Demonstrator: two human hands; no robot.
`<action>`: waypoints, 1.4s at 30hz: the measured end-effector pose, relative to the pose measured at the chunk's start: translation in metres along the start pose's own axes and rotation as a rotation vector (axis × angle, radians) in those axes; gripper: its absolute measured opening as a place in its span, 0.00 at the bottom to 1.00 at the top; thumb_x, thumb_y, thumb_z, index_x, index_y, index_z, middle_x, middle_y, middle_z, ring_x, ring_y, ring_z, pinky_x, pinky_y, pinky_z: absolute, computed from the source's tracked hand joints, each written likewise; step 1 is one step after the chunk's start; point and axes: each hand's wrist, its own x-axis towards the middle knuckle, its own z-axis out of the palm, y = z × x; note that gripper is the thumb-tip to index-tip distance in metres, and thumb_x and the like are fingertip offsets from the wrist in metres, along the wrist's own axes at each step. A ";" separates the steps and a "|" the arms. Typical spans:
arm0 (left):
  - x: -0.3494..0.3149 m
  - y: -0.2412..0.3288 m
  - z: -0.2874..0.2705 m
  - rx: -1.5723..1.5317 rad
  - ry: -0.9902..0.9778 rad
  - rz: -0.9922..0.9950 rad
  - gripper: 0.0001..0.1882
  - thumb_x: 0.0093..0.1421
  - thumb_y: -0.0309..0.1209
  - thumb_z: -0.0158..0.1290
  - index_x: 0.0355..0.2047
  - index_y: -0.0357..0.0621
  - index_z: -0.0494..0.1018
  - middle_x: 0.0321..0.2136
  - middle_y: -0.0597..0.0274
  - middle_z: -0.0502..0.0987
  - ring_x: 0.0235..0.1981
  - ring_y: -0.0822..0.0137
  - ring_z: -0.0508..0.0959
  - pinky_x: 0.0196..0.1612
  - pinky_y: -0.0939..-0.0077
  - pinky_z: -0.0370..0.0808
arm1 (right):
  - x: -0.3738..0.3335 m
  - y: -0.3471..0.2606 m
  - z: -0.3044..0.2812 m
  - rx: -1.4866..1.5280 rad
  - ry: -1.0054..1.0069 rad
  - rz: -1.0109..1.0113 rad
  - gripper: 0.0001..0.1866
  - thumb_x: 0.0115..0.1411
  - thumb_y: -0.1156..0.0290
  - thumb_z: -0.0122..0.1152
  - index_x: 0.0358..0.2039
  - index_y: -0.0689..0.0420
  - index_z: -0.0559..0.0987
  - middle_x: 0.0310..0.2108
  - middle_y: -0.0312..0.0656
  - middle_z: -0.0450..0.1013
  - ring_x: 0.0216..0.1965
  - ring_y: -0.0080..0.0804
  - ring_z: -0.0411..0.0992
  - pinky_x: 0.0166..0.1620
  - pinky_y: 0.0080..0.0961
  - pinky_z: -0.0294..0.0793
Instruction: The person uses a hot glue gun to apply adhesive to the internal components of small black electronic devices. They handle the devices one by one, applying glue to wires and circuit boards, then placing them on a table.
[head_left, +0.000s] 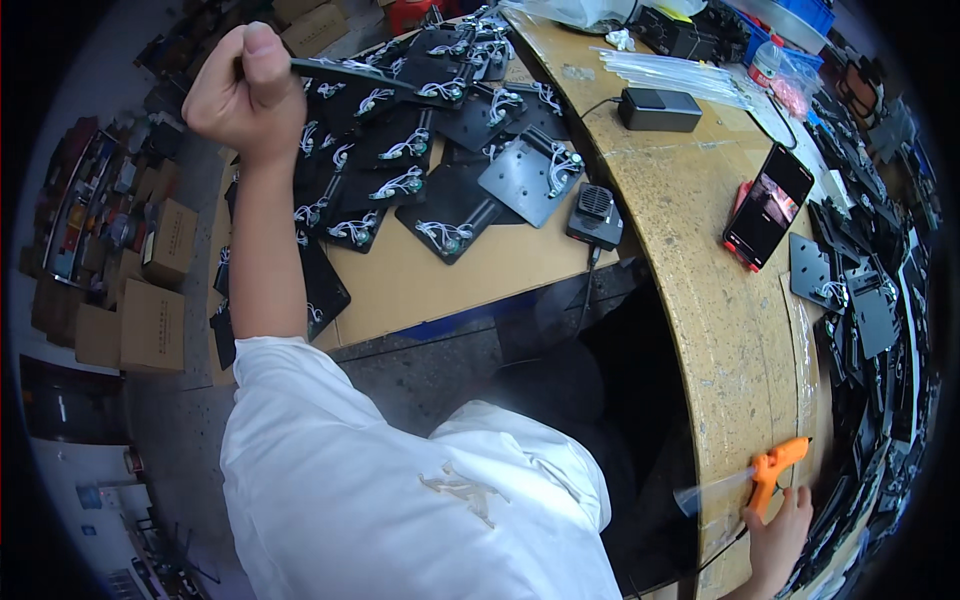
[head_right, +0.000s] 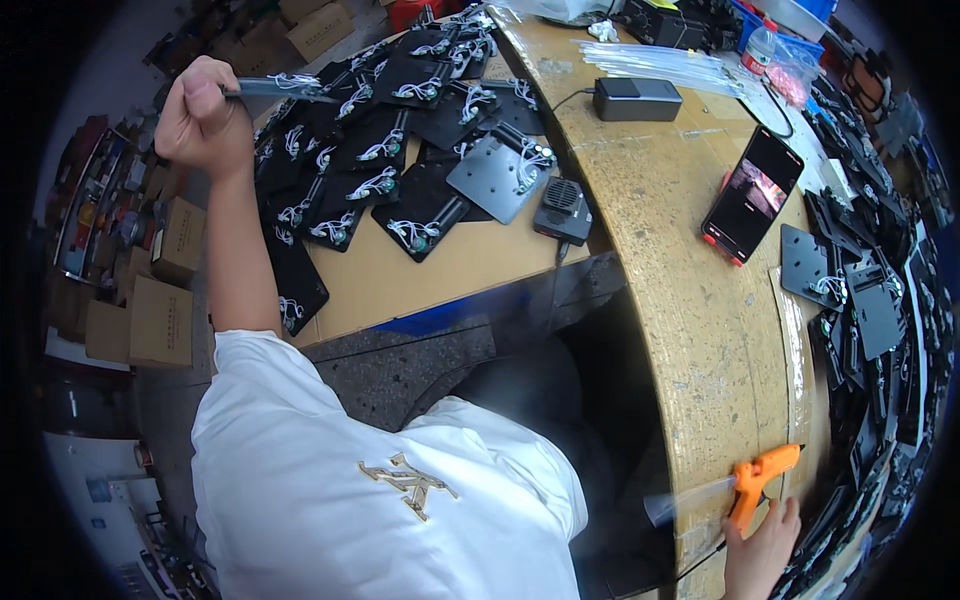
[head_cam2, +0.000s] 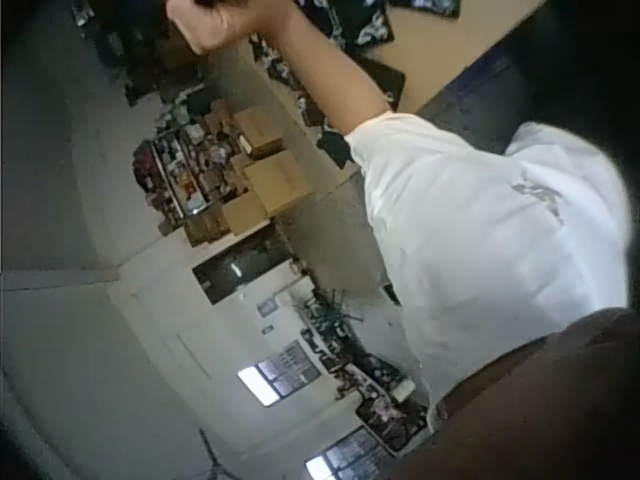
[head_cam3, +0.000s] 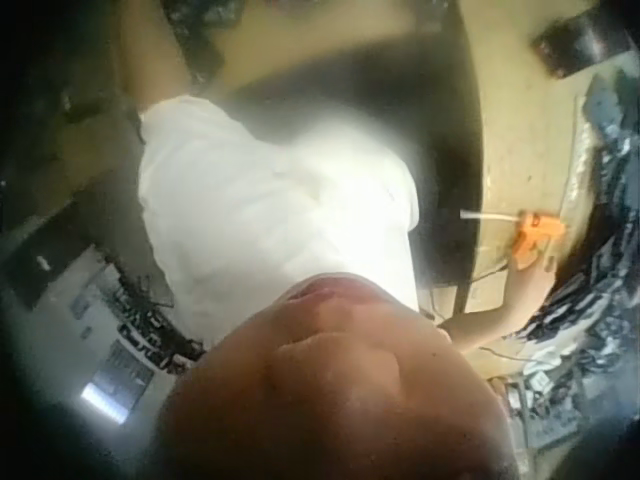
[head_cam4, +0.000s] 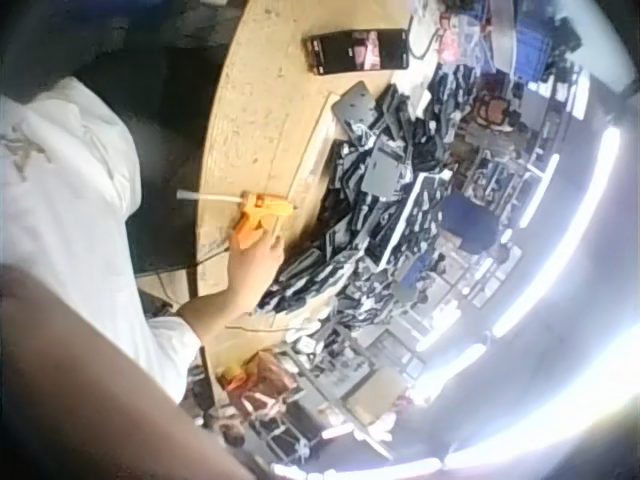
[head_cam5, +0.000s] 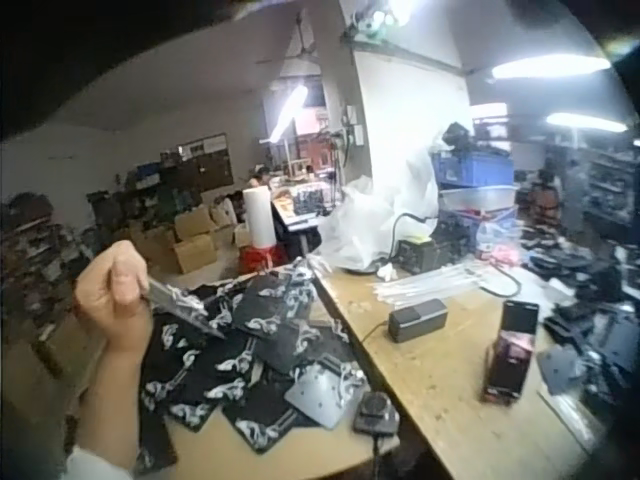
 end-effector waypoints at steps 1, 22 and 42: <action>0.005 0.010 -0.001 -0.070 0.013 0.033 0.19 0.62 0.32 0.47 0.17 0.31 0.68 0.15 0.61 0.69 0.17 0.72 0.68 0.22 0.81 0.64 | -0.007 -0.015 -0.011 -0.077 0.044 -0.078 0.38 0.38 0.79 0.72 0.53 0.63 0.67 0.55 0.56 0.65 0.55 0.52 0.64 0.59 0.35 0.62; -0.087 -0.035 -0.184 0.660 -0.247 -0.172 0.20 0.57 0.40 0.59 0.17 0.38 0.70 0.15 0.55 0.68 0.17 0.57 0.70 0.24 0.69 0.66 | 0.122 -0.281 -0.085 1.552 -0.175 -0.527 0.09 0.63 0.70 0.55 0.31 0.62 0.78 0.14 0.29 0.65 0.11 0.11 0.60 0.13 0.12 0.53; -0.165 -0.157 -0.068 0.679 -0.803 -0.400 0.25 0.60 0.52 0.49 0.18 0.43 0.75 0.22 0.55 0.77 0.28 0.51 0.78 0.34 0.55 0.72 | 0.040 -0.107 -0.026 1.161 0.332 -0.141 0.09 0.67 0.72 0.49 0.31 0.61 0.74 0.15 0.29 0.62 0.15 0.10 0.57 0.18 0.09 0.55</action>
